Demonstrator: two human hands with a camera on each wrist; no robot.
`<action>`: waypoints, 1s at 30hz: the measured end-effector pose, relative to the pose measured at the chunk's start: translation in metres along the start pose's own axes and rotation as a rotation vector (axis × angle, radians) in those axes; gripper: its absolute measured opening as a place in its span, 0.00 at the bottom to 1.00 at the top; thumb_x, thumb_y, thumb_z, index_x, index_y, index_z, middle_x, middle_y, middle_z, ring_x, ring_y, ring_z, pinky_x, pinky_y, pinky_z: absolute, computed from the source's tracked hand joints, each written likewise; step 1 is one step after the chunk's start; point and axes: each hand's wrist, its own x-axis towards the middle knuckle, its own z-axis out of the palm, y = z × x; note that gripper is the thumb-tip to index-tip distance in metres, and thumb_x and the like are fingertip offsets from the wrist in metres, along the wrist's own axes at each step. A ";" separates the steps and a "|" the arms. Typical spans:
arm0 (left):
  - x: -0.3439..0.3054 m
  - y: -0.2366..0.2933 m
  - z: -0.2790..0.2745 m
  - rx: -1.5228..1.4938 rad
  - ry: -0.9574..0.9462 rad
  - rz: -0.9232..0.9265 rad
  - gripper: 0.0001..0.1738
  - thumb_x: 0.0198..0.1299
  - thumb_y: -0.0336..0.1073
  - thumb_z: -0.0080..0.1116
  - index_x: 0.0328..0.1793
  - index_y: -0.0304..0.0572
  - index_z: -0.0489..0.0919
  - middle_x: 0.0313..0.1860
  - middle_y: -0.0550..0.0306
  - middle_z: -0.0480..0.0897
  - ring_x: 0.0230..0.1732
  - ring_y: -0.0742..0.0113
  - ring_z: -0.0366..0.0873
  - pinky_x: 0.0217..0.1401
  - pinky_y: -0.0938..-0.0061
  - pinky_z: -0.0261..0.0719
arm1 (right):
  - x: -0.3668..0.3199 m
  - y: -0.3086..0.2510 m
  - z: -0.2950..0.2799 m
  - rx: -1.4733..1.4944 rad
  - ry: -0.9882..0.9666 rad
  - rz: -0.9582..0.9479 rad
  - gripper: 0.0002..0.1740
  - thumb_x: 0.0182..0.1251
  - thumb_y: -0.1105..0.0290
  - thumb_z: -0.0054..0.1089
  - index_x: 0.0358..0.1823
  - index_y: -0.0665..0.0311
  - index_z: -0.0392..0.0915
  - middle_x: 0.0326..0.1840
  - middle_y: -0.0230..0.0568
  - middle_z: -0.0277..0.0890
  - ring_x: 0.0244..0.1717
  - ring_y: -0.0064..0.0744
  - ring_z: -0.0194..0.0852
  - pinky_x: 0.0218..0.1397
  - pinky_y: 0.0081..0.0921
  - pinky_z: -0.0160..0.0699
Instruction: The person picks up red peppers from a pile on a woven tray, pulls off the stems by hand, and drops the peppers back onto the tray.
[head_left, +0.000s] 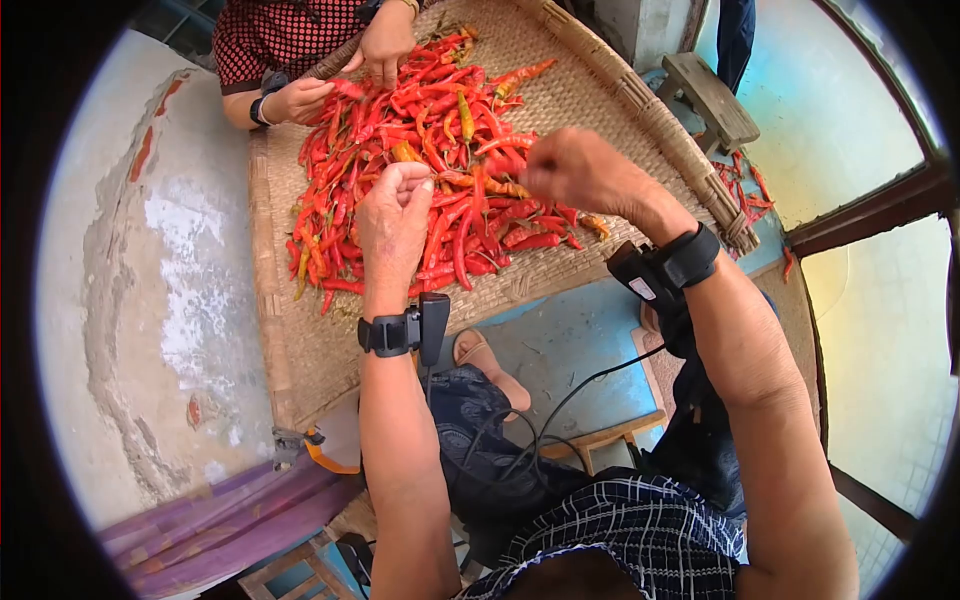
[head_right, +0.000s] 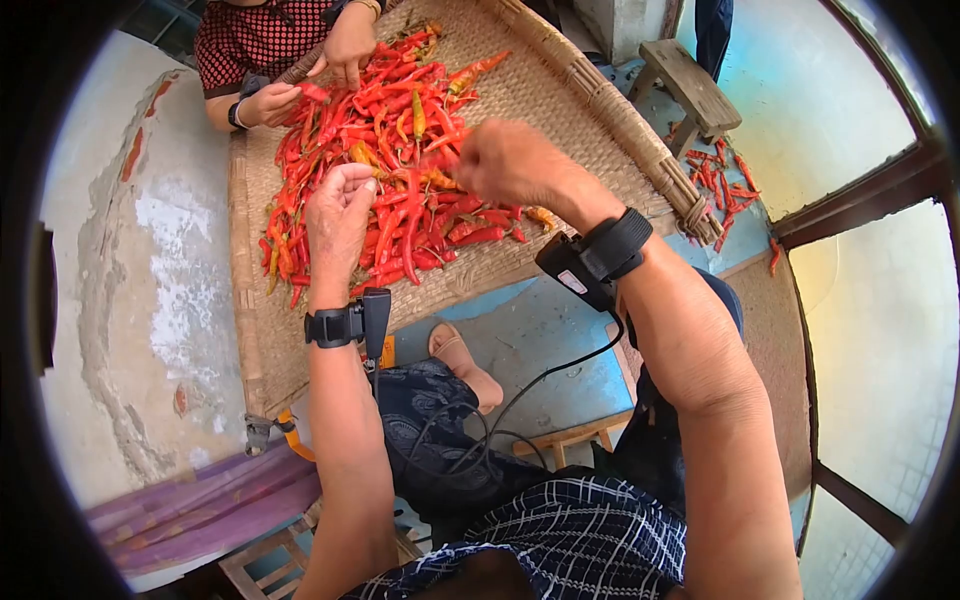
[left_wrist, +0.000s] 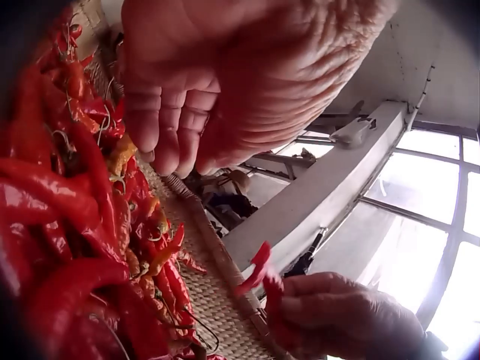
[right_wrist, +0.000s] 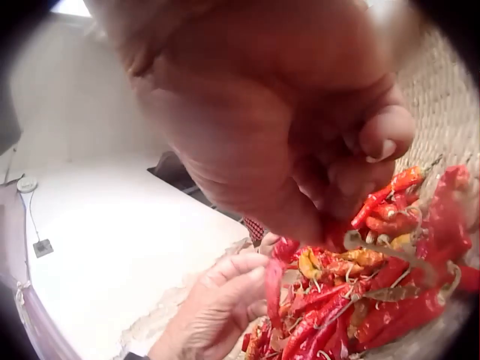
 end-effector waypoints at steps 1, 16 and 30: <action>0.003 -0.004 0.006 -0.027 -0.004 -0.006 0.09 0.60 0.29 0.55 0.46 0.34 0.77 0.38 0.57 0.81 0.38 0.74 0.78 0.44 0.80 0.76 | 0.003 0.004 -0.001 0.158 0.227 -0.013 0.15 0.57 0.61 0.60 0.35 0.68 0.81 0.27 0.52 0.79 0.31 0.48 0.80 0.35 0.40 0.77; 0.063 -0.034 0.067 0.215 0.098 -0.102 0.15 0.55 0.34 0.60 0.47 0.36 0.75 0.30 0.53 0.84 0.33 0.67 0.81 0.35 0.71 0.76 | -0.009 -0.008 -0.010 0.307 0.484 0.022 0.13 0.59 0.67 0.58 0.38 0.71 0.79 0.24 0.55 0.77 0.28 0.47 0.80 0.34 0.36 0.78; -0.034 0.030 0.040 -0.027 -0.140 0.013 0.07 0.61 0.29 0.54 0.43 0.35 0.76 0.30 0.58 0.82 0.31 0.77 0.77 0.33 0.81 0.75 | -0.001 -0.030 0.028 1.277 0.254 0.398 0.12 0.63 0.63 0.60 0.31 0.65 0.76 0.16 0.26 0.63 0.12 0.18 0.54 0.13 0.20 0.54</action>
